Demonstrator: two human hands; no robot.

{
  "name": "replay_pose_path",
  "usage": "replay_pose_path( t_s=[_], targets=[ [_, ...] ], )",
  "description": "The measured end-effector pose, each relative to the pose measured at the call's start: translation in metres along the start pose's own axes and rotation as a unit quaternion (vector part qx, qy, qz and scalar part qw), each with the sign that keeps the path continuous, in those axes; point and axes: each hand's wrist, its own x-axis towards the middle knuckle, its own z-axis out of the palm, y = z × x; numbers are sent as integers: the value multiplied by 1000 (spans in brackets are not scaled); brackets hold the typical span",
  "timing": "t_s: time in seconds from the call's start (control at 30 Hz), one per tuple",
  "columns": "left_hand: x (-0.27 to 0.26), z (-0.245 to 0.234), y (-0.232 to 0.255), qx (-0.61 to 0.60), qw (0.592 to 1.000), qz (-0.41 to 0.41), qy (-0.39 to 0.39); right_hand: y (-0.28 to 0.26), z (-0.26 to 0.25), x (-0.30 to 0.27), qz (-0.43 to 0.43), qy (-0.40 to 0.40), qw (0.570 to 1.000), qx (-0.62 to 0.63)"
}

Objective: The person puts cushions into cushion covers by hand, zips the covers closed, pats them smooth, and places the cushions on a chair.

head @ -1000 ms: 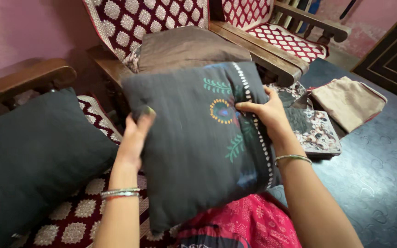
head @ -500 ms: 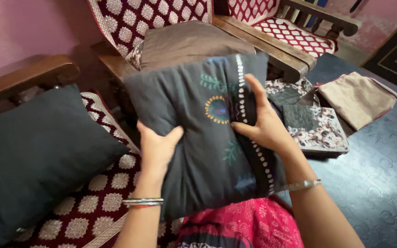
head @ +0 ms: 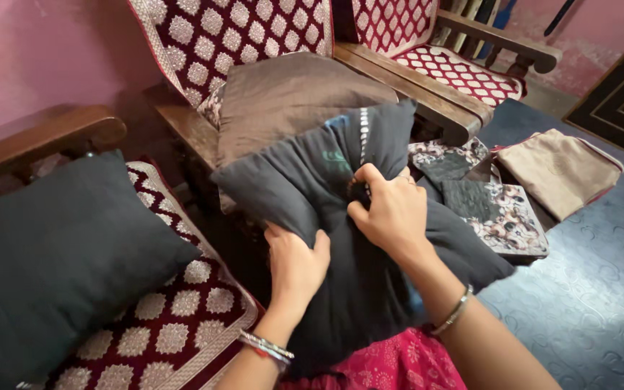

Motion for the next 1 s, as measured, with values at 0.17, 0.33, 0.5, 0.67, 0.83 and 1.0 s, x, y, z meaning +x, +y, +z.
replay_pose_path(
  t_s=[0.17, 0.33, 0.5, 0.67, 0.83, 1.0],
  targets=[
    [-29, 3, 33, -31, 995, 90, 27, 30, 33, 9, 79, -6, 996, 33],
    [-18, 10, 68, 183, 968, 94, -143, 61, 34, 8, 94, -62, 981, 156],
    [1, 29, 58, 198, 952, 150, -180, 78, 43, 2, 136, -143, 965, 170],
    [4, 36, 11, 30, 952, 135, -273, 90, 66, 1, 99, -207, 968, 99],
    [31, 36, -23, -228, 902, 35, -365, 85, 72, 11, 120, -290, 948, 49],
    [47, 42, -21, -139, 908, 53, -393, 85, 98, 4, 128, -229, 965, 12]
  ],
)
